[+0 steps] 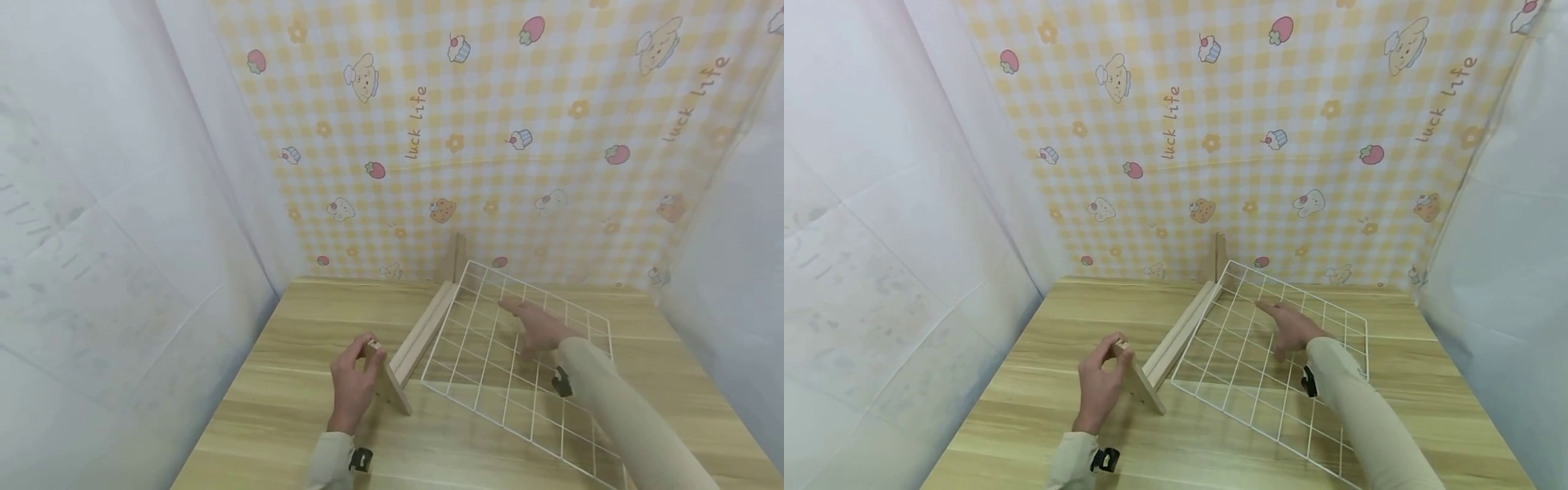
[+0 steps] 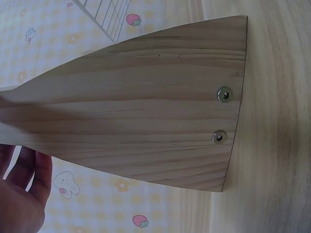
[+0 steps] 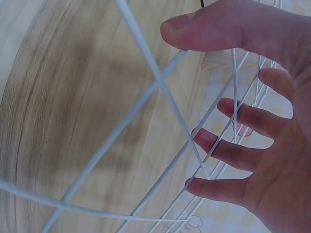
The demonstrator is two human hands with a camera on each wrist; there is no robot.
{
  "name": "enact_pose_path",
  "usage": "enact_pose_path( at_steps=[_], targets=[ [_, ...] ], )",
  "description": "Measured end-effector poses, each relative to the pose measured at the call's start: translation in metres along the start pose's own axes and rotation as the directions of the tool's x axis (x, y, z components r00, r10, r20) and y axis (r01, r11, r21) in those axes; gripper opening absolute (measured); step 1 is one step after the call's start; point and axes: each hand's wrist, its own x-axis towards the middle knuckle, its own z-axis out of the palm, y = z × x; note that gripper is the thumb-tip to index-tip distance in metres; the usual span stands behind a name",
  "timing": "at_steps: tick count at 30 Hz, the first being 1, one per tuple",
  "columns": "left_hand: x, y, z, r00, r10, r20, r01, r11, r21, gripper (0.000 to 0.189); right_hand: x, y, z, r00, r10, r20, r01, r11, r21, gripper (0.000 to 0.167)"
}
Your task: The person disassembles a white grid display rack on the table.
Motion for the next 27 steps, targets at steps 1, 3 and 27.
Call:
enact_pose_path(
  at_steps=[1, 3, 27],
  targets=[
    [-0.001, 0.0, 0.0, 1.0, 0.009, -0.006, -0.009, 1.0, 0.004, 0.018, 0.001, 0.0, 0.001, 1.0, 0.014, 0.005, -0.014, 1.0, 0.003, 0.116],
    [-0.002, 0.0, 0.001, 0.999, 0.028, -0.018, -0.028, 1.0, 0.01, 0.018, 0.004, 0.001, 0.004, 0.999, 0.034, 0.014, -0.034, 0.999, 0.0, 0.117],
    [-0.019, 0.012, 0.011, 0.987, 0.119, -0.111, -0.111, 0.991, 0.076, 0.023, 0.022, 0.002, 0.023, 0.992, 0.09, 0.087, -0.093, 0.995, 0.04, 0.114]
  ],
)
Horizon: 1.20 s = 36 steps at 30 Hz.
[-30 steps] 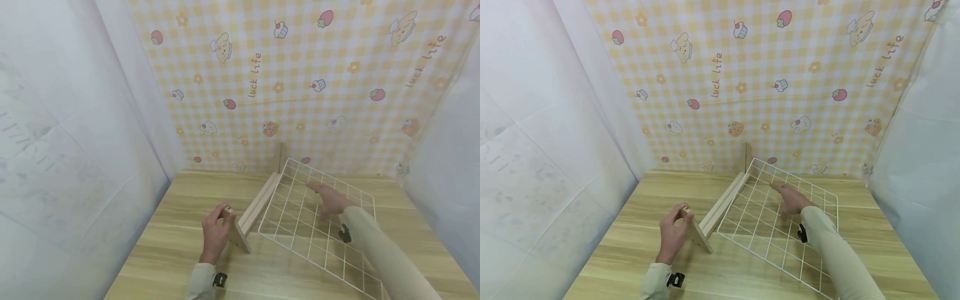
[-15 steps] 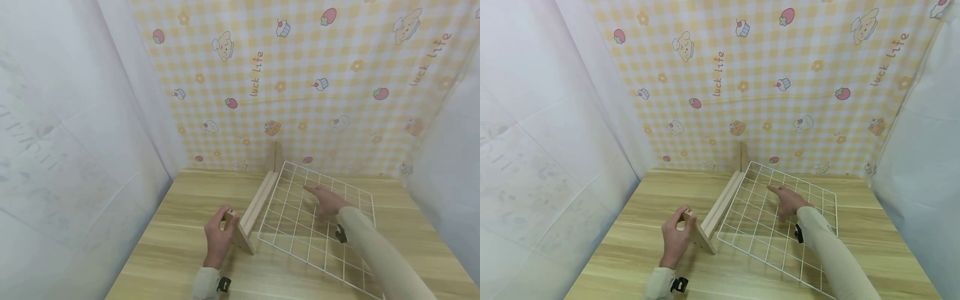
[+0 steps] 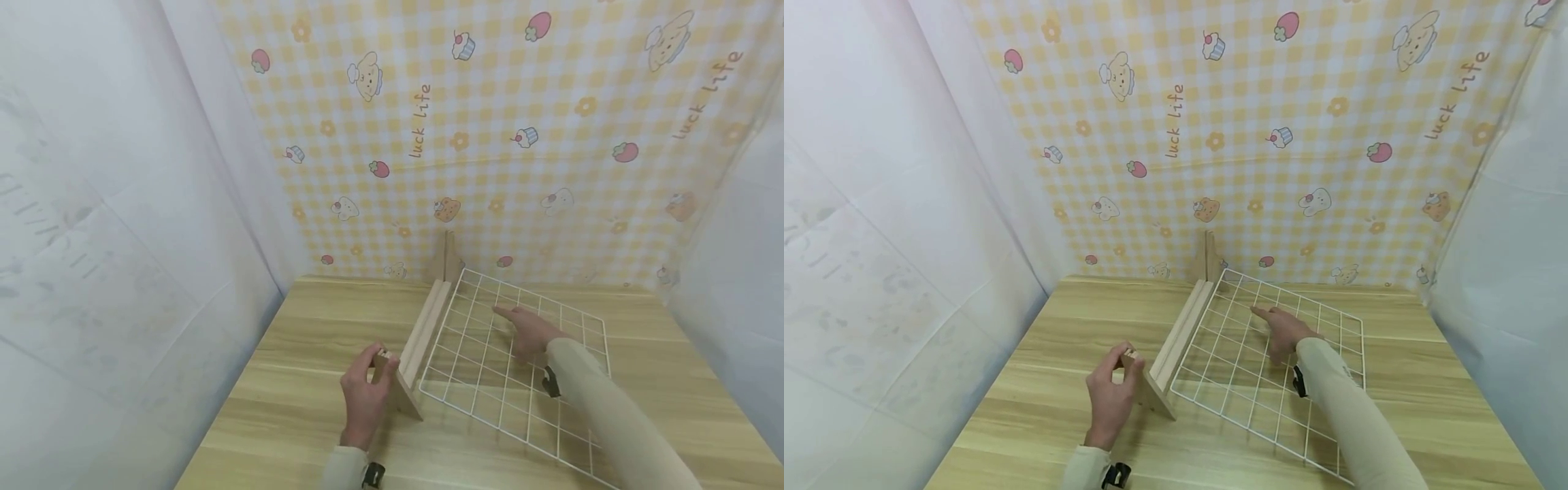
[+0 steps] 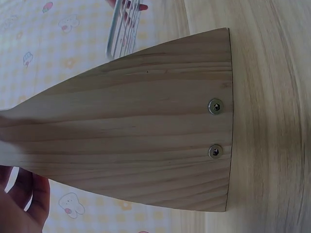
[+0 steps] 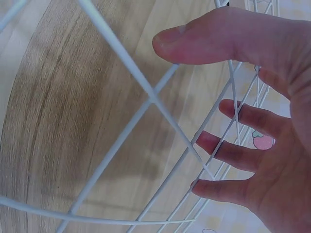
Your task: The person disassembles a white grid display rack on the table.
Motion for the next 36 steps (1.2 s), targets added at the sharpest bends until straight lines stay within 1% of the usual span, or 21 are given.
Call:
enact_pose_path(
  at_steps=[6, 10, 14, 21, 26, 28, 33, 36],
  targets=[
    [-0.004, 0.003, 0.004, 0.998, 0.058, -0.026, -0.058, 0.998, -0.011, 0.023, 0.004, 0.0, 0.003, 0.999, 0.037, 0.024, -0.037, 0.999, 0.018, 0.12],
    [-0.007, 0.006, 0.006, 0.998, 0.055, -0.028, -0.056, 0.998, -0.018, 0.025, 0.005, 0.002, 0.004, 0.998, 0.055, 0.023, -0.055, 0.998, 0.002, 0.119],
    [-0.01, 0.011, 0.008, 0.999, 0.046, -0.028, -0.046, 0.999, -0.001, 0.026, 0.005, 0.004, 0.007, 0.998, 0.055, 0.018, -0.054, 0.998, -0.03, 0.114],
    [-0.011, 0.016, 0.011, 0.996, 0.078, -0.039, -0.078, 0.997, -0.001, 0.024, 0.006, 0.004, 0.008, 1.0, 0.019, 0.009, -0.018, 0.993, -0.119, 0.101],
    [-0.011, 0.017, 0.014, 0.998, 0.054, -0.026, -0.054, 0.998, -0.015, 0.021, 0.01, 0.006, 0.008, 1.0, 0.0, -0.008, -0.001, 0.983, -0.182, 0.102],
    [-0.011, 0.017, 0.015, 0.998, 0.052, -0.021, -0.052, 0.999, -0.011, 0.021, 0.012, 0.008, 0.009, 1.0, 0.013, -0.005, -0.013, 0.983, -0.184, 0.104],
    [-0.012, 0.016, 0.018, 0.995, 0.092, -0.024, -0.092, 0.996, 0.001, 0.021, 0.017, 0.016, 0.012, 0.999, 0.045, 0.012, -0.042, 0.984, -0.171, 0.104],
    [-0.011, 0.016, 0.019, 0.994, 0.103, -0.022, -0.103, 0.995, -0.006, 0.021, 0.019, 0.021, 0.014, 0.999, 0.041, 0.007, -0.038, 0.981, -0.188, 0.105]
  ],
)
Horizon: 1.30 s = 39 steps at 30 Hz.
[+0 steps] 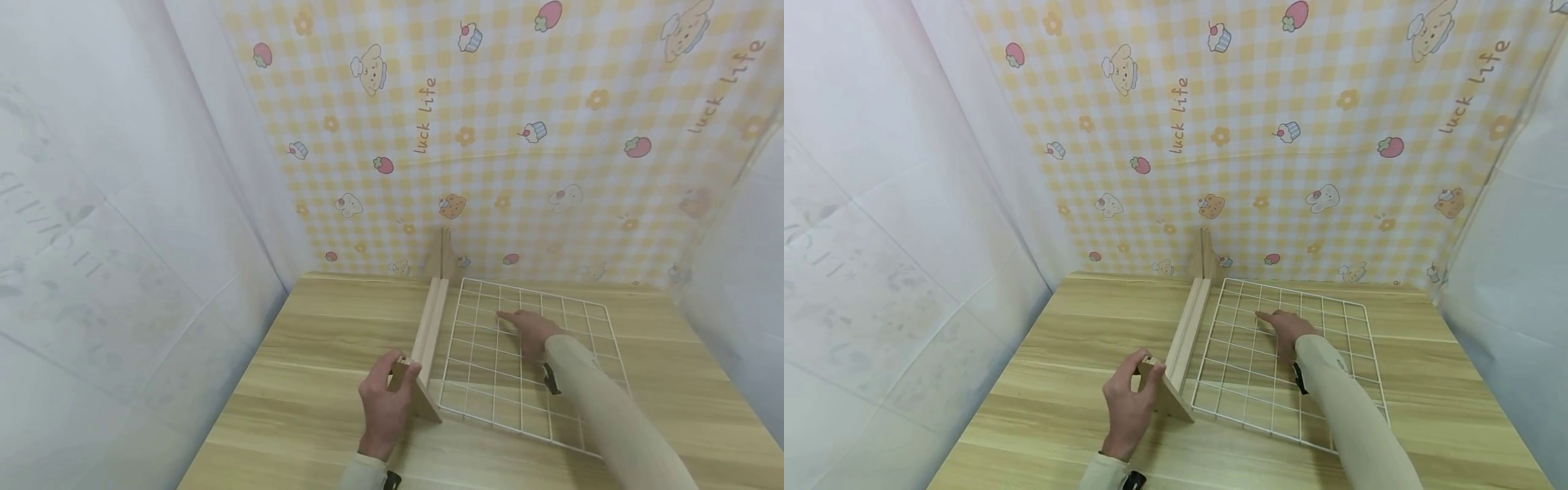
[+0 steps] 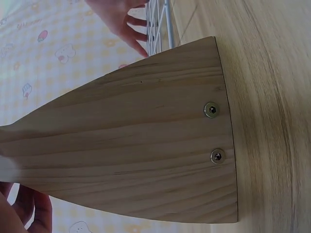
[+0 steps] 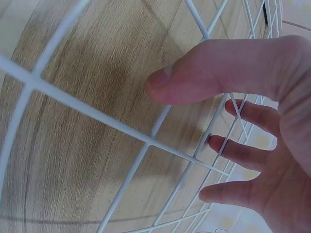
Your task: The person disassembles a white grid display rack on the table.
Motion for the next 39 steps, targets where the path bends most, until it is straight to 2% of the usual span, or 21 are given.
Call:
enact_pose_path(
  at_steps=[8, 15, 31, 36, 39],
  targets=[
    [0.0, 0.006, 0.003, 1.0, -0.021, 0.022, 0.02, 1.0, 0.014, 0.022, 0.0, 0.001, -0.002, 1.0, 0.025, 0.009, -0.025, 1.0, -0.012, 0.108],
    [0.001, 0.008, 0.005, 0.999, -0.03, 0.029, 0.029, 0.999, 0.025, 0.021, 0.002, 0.004, -0.002, 1.0, 0.013, -0.004, -0.013, 0.997, -0.075, 0.105],
    [0.003, 0.01, 0.013, 1.0, -0.001, 0.021, 0.0, 0.998, 0.055, 0.025, 0.005, 0.008, -0.005, 1.0, 0.026, -0.006, -0.027, 0.996, -0.089, 0.104],
    [0.005, 0.009, 0.016, 1.0, 0.022, 0.015, -0.023, 0.997, 0.073, 0.025, 0.005, 0.007, -0.004, 0.999, 0.039, -0.016, -0.04, 0.996, -0.078, 0.102],
    [0.004, 0.009, 0.018, 1.0, 0.016, 0.014, -0.017, 0.998, 0.066, 0.025, 0.005, 0.008, -0.002, 0.999, 0.043, -0.017, -0.045, 0.997, -0.065, 0.101]
  ],
)
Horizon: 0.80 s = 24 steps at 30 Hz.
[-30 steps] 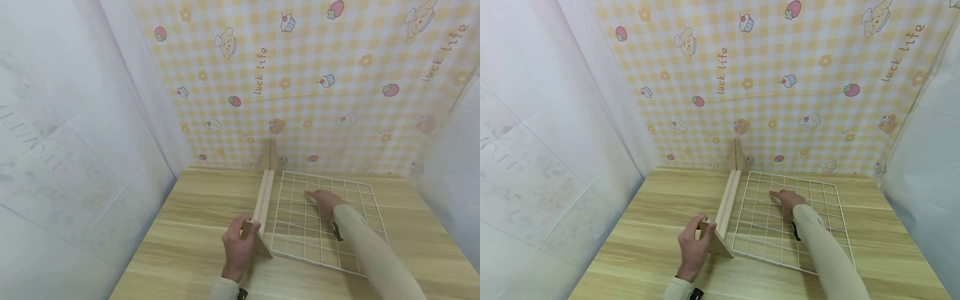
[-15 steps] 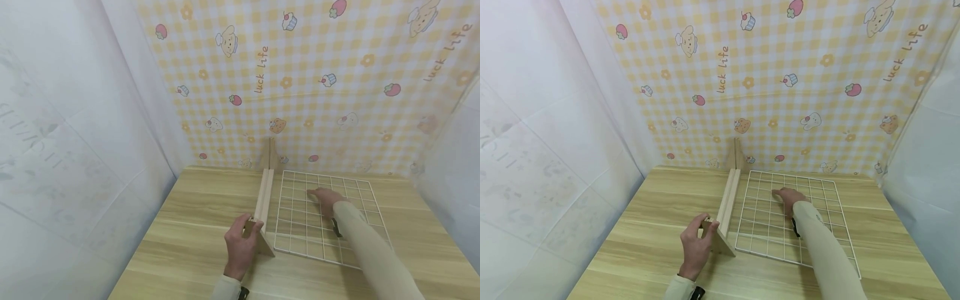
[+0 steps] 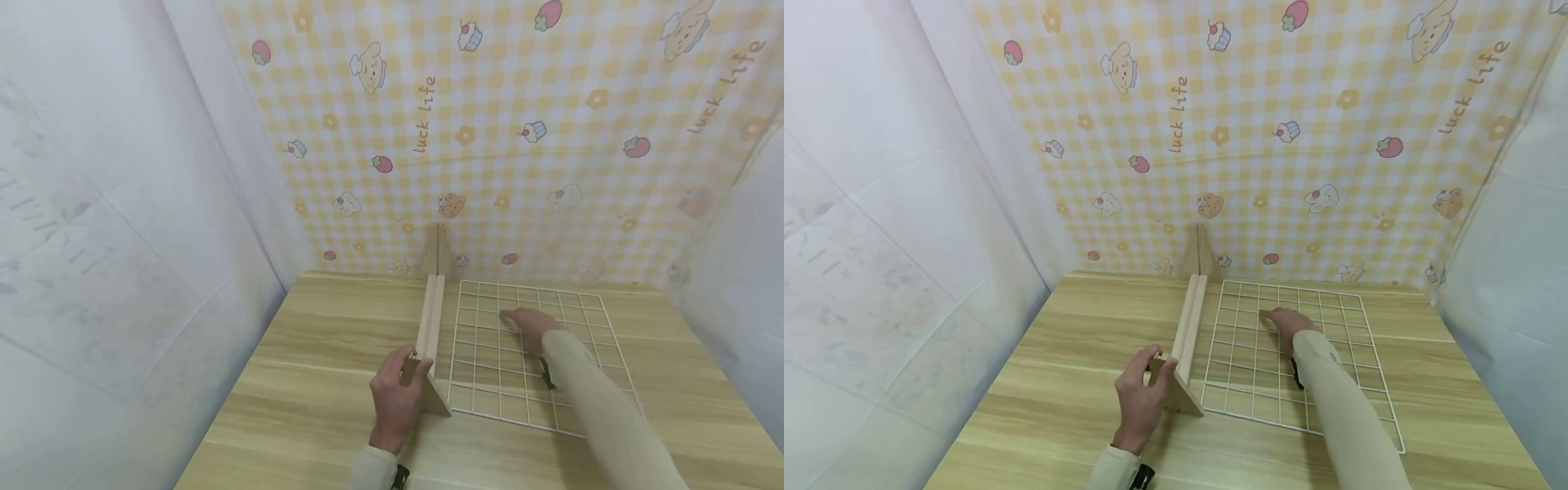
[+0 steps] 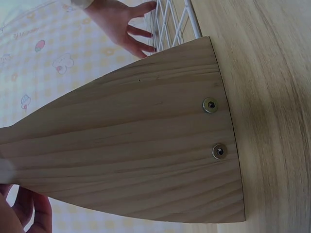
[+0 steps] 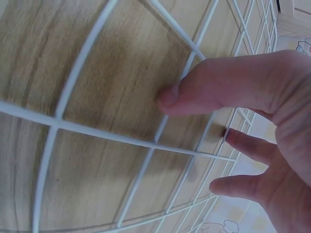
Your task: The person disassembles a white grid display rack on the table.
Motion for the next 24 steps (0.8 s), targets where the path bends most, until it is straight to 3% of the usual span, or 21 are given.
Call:
enact_pose_path(
  at_steps=[9, 17, 24],
  targets=[
    [-0.001, 0.0, 0.005, 1.0, -0.004, 0.005, 0.004, 1.0, -0.017, 0.024, 0.003, 0.007, 0.003, 1.0, 0.024, -0.002, -0.024, 1.0, 0.001, 0.104],
    [0.001, 0.001, 0.009, 1.0, -0.006, 0.017, 0.007, 1.0, -0.03, 0.023, -0.001, 0.009, 0.001, 0.999, 0.042, -0.011, -0.042, 0.999, 0.01, 0.12],
    [0.002, 0.002, 0.011, 1.0, 0.023, 0.01, -0.023, 1.0, -0.014, 0.023, -0.004, 0.003, -0.001, 0.998, 0.056, -0.02, -0.056, 0.998, 0.016, 0.109]
  ],
)
